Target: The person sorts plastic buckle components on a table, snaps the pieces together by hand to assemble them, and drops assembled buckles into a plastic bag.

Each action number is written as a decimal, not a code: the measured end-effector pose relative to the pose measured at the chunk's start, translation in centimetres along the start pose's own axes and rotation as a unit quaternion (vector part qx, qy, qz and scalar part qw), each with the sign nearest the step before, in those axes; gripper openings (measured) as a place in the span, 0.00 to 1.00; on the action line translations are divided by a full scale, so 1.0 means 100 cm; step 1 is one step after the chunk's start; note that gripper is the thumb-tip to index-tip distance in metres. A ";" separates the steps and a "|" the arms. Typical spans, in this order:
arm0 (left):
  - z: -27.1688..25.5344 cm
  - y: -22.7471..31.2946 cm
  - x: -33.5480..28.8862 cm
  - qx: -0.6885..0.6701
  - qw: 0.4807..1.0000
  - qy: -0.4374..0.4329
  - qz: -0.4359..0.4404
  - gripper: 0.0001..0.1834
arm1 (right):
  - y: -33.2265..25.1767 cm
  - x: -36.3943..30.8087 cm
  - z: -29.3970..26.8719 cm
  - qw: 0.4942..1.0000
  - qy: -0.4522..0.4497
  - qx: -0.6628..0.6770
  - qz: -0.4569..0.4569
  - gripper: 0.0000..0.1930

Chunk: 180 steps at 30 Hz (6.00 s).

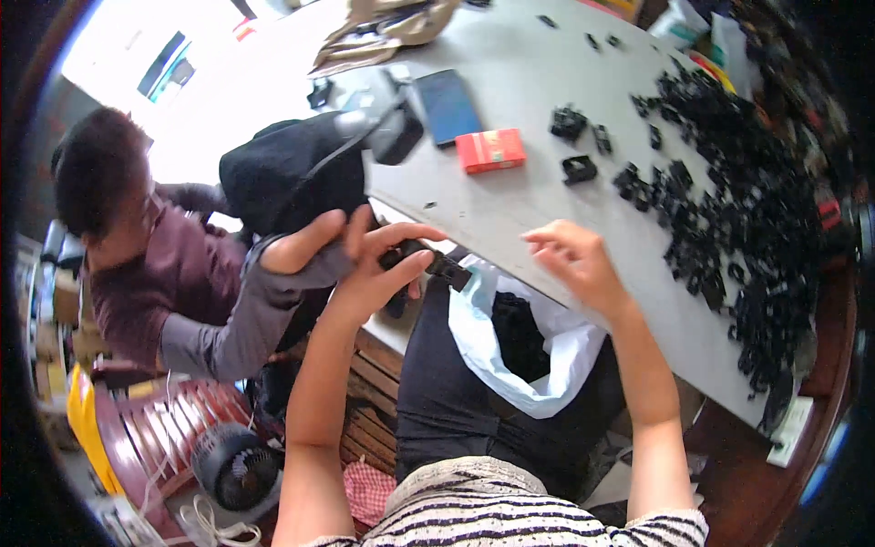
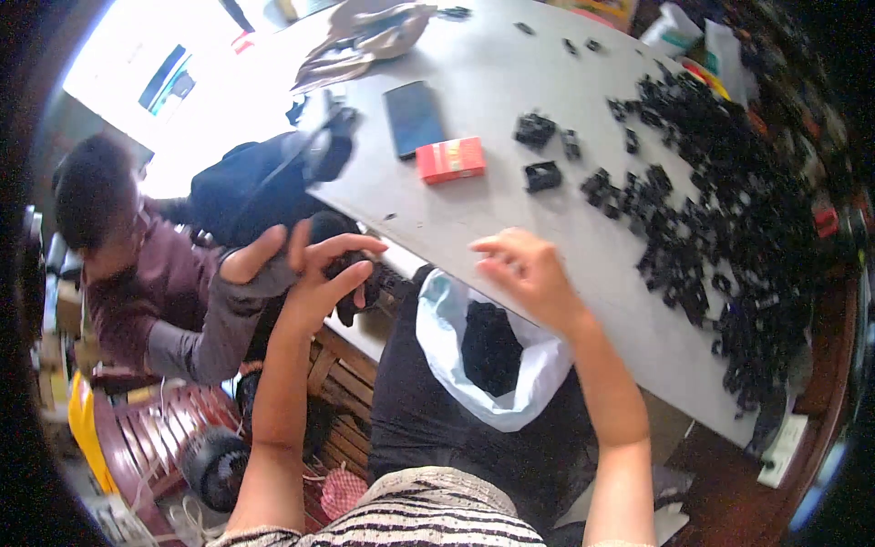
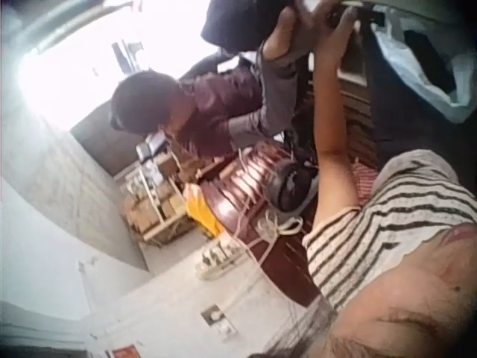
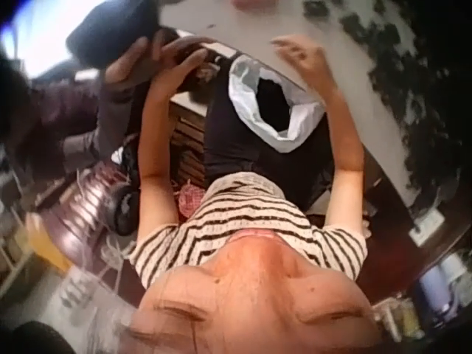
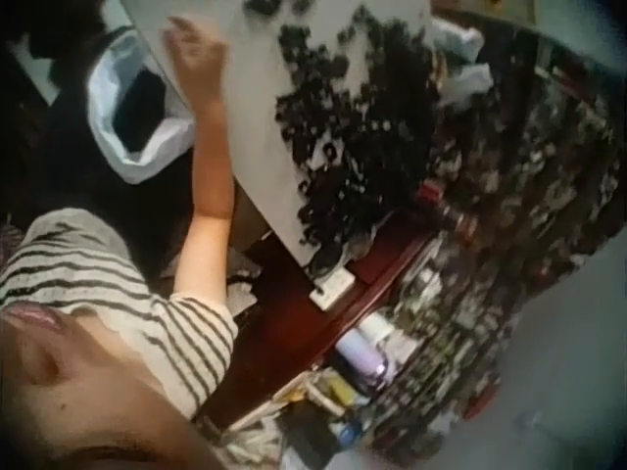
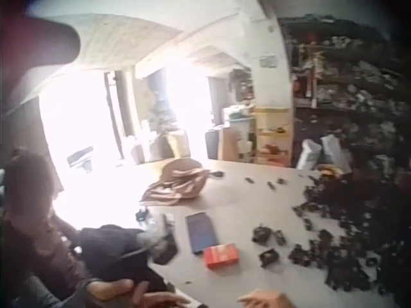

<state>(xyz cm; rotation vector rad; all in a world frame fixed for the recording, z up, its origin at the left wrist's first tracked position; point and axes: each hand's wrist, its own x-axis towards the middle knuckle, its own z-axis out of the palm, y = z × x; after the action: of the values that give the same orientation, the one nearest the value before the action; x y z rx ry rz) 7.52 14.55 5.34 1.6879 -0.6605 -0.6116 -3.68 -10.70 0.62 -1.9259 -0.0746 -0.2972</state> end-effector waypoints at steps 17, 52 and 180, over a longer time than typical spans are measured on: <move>0.121 -0.042 -0.005 -0.107 0.986 -0.127 0.018 0.10 | -0.004 -0.020 -0.042 0.970 0.074 -0.224 0.055 0.11; 0.156 0.010 0.184 -0.093 0.988 -0.027 0.121 0.16 | 0.003 -0.043 -0.058 0.940 0.317 -0.121 0.027 0.12; 0.181 -0.006 0.178 0.555 0.802 0.032 0.218 0.16 | 0.013 -0.082 -0.043 0.817 0.206 -0.537 0.034 0.11</move>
<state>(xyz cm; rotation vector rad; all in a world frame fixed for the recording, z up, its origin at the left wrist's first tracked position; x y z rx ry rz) 7.42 -10.34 0.19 2.4586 -1.4845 0.2792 -12.11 -14.46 -1.12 -2.9106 0.5725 -0.8304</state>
